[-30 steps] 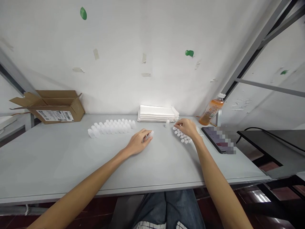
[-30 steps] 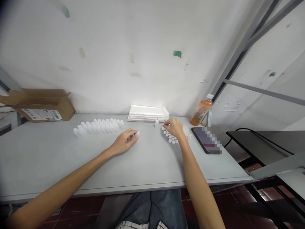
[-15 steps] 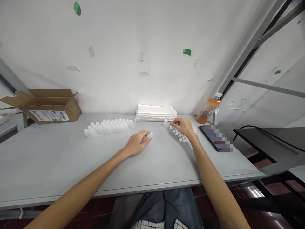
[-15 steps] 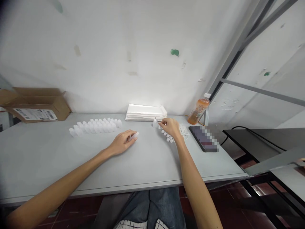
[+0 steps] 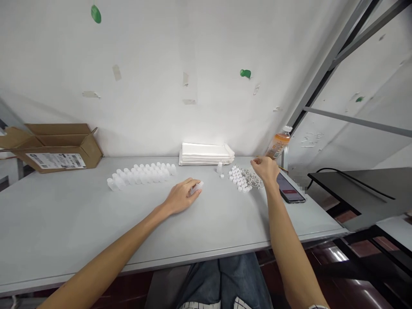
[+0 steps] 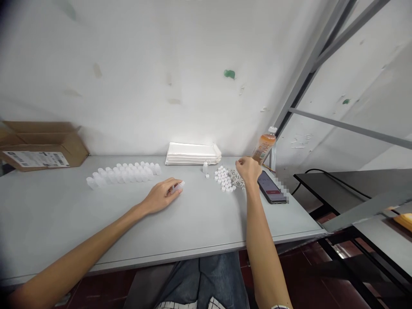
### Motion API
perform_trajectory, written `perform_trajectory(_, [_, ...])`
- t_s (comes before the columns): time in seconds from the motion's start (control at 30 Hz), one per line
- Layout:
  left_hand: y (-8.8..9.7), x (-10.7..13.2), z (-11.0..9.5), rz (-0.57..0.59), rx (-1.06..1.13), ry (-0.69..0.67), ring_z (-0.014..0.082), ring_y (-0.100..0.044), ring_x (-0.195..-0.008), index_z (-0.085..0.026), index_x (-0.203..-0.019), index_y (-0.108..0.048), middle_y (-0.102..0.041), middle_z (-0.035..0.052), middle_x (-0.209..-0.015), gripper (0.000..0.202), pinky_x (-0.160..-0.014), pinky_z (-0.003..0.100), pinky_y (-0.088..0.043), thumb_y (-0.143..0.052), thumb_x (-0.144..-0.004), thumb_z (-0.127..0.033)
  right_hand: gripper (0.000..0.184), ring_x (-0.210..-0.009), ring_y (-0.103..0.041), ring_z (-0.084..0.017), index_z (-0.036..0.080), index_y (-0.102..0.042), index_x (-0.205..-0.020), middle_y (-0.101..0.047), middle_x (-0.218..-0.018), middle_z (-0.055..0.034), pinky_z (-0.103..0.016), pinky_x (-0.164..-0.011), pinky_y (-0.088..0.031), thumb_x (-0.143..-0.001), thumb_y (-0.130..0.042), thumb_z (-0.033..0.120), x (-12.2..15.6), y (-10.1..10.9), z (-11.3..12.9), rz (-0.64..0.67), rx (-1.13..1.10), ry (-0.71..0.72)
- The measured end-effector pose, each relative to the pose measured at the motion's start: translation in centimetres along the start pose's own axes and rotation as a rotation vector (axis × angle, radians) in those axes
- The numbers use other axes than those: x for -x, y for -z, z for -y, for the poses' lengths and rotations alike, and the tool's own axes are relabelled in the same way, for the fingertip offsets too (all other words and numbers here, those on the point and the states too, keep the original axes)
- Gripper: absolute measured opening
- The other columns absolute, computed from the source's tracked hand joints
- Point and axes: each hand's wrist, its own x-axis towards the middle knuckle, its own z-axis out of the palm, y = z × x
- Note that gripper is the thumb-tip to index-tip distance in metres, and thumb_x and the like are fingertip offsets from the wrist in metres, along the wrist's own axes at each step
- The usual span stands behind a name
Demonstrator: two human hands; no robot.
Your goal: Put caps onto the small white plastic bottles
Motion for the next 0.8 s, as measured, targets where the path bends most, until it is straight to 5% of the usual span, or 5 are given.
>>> perform_trajectory(0.2, [0.0, 0.0, -0.2, 0.003, -0.016, -0.011, 0.0145, -0.056, -0.066, -0.021, -0.113, -0.062, -0.064, 0.002, -0.093, 0.033, -0.064, 0.03, -0.043, -0.045, -0.091, -0.039, 0.024, -0.078, -0.066, -0.027, 0.025, -0.078, -0.078, -0.073, -0.079, -0.008, -0.033, -0.063, -0.043, -0.07, -0.067, 0.044, -0.6, 0.3, -2.8, 0.178, 0.032, -0.033])
perform_trajectory(0.8, [0.3, 0.2, -0.7, 0.073, -0.035, 0.007, 0.0156, -0.058, -0.073, -0.021, -0.117, -0.061, -0.064, 0.0023, -0.1, 0.036, -0.07, 0.03, -0.043, -0.043, -0.092, -0.04, 0.024, -0.093, -0.066, -0.028, 0.025, -0.078, -0.09, -0.073, -0.09, -0.0099, -0.032, -0.071, -0.044, -0.075, -0.062, 0.036, 0.2, -0.4, -1.4, 0.309, 0.198, -0.012])
